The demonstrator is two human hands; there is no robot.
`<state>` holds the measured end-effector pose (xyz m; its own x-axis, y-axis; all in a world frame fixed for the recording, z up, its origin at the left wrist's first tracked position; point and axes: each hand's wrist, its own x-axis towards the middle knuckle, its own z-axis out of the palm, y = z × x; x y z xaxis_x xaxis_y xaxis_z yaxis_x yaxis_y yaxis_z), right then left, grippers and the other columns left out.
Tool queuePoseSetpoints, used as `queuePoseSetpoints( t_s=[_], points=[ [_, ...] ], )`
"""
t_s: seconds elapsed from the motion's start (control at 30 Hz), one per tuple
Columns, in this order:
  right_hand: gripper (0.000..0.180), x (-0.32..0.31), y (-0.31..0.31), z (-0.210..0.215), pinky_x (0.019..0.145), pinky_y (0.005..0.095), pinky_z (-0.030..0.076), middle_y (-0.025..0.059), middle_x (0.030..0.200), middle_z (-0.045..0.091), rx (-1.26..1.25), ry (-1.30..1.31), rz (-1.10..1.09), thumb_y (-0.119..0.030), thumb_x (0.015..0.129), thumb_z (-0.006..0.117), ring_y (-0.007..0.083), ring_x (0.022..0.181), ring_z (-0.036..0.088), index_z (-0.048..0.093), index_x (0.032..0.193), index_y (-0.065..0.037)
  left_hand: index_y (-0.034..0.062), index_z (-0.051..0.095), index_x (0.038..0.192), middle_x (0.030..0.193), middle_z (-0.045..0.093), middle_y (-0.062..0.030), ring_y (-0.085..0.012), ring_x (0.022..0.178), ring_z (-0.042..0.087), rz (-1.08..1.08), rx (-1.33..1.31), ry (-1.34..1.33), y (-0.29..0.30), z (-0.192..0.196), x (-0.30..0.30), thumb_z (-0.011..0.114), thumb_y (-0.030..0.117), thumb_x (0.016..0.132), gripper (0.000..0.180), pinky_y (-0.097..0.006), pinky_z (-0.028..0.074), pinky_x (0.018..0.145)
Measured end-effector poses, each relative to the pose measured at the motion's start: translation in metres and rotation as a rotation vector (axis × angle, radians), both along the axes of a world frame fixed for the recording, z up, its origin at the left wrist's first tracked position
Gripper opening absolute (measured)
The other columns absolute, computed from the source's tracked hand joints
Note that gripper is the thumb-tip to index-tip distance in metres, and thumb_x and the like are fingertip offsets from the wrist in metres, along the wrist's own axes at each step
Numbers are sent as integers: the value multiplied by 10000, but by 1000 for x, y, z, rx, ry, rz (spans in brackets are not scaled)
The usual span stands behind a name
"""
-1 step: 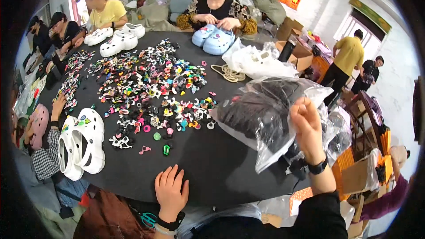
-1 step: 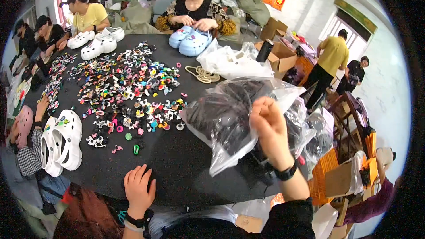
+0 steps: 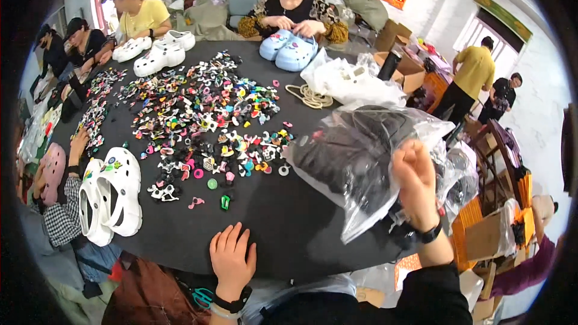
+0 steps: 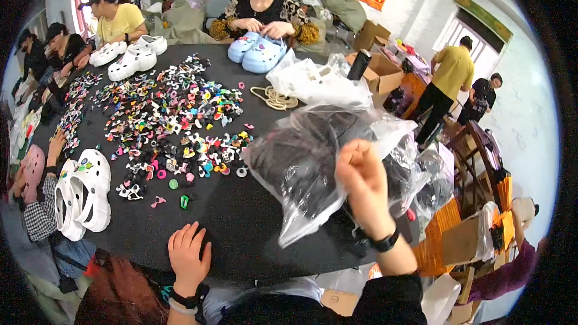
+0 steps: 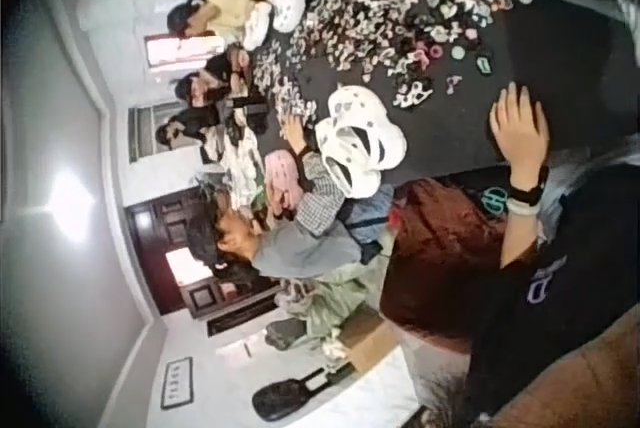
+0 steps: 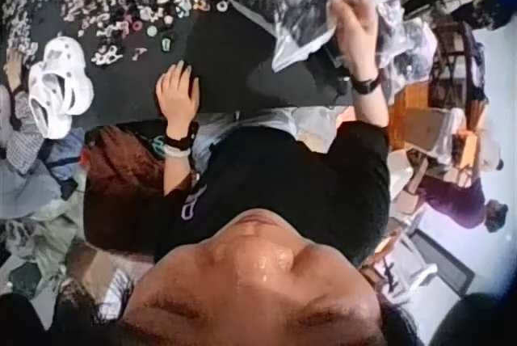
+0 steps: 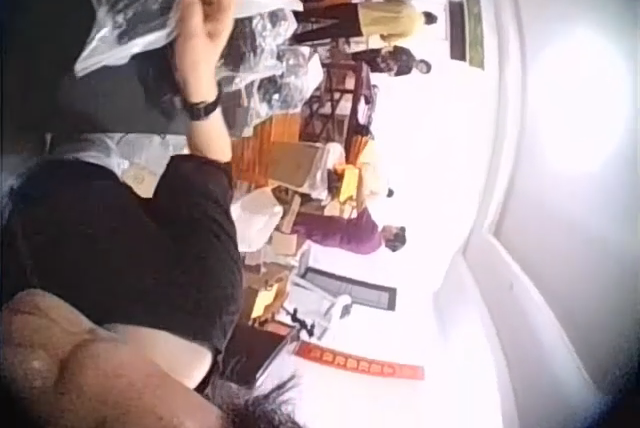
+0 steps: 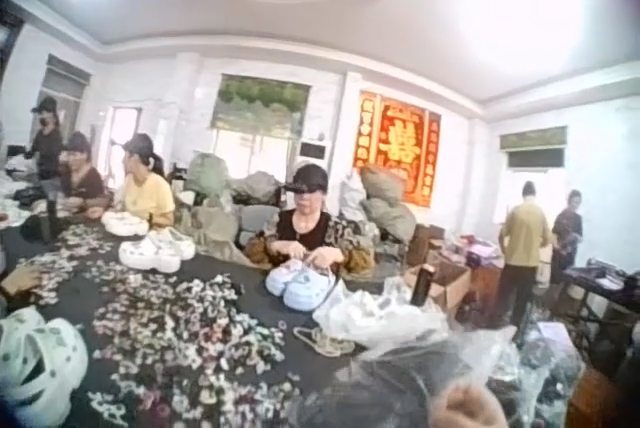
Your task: The recorder is unpacking a pair of white clogs and attaching various colorful charms (Jibbitz) to the holes in the shoes at a crowded assembly table.
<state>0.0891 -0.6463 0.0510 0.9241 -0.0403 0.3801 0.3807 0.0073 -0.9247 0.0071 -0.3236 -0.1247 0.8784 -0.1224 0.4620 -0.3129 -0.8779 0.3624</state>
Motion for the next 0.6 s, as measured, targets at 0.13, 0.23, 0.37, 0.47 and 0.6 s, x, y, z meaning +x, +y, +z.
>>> queuePoseSetpoints(
  t_s=[0.13,0.23,0.37,0.47,0.6],
  points=[
    [224,-60,32,-48,607,230,423,13,859,565,-66,-108,-110,53,875,595,82,702,512,518,1044,-71,41,657,1068,1229,603,-120,-308,1180,523,25,0,-5,0,4,-3,653,143,816,272,-483,352,1029],
    [204,-92,31,-88,604,277,450,67,850,603,-361,-292,-119,70,812,658,172,707,569,574,951,-53,32,671,1032,1174,632,-116,-302,1132,548,-107,-210,89,-2,10,-4,617,98,846,204,-451,375,1001],
    [256,-125,57,-118,638,308,488,90,857,624,-340,-278,21,67,759,715,233,756,619,652,971,-62,3,687,929,995,682,-142,-317,831,633,-291,-1110,647,-2,7,-49,574,105,876,162,-417,490,803],
    [307,-131,66,-134,696,327,518,120,949,619,-281,-249,229,45,781,722,255,806,637,635,1064,-36,-11,645,921,940,671,-122,-219,753,625,-228,-1334,952,-12,3,-58,580,88,894,121,-339,494,705],
    [295,-129,81,-133,767,369,494,111,932,608,-292,-204,502,-10,834,695,295,857,618,584,1107,-20,1,558,929,840,641,-57,-103,666,595,-69,-1518,731,-16,2,-52,594,-15,883,62,-247,480,592]
  ],
)
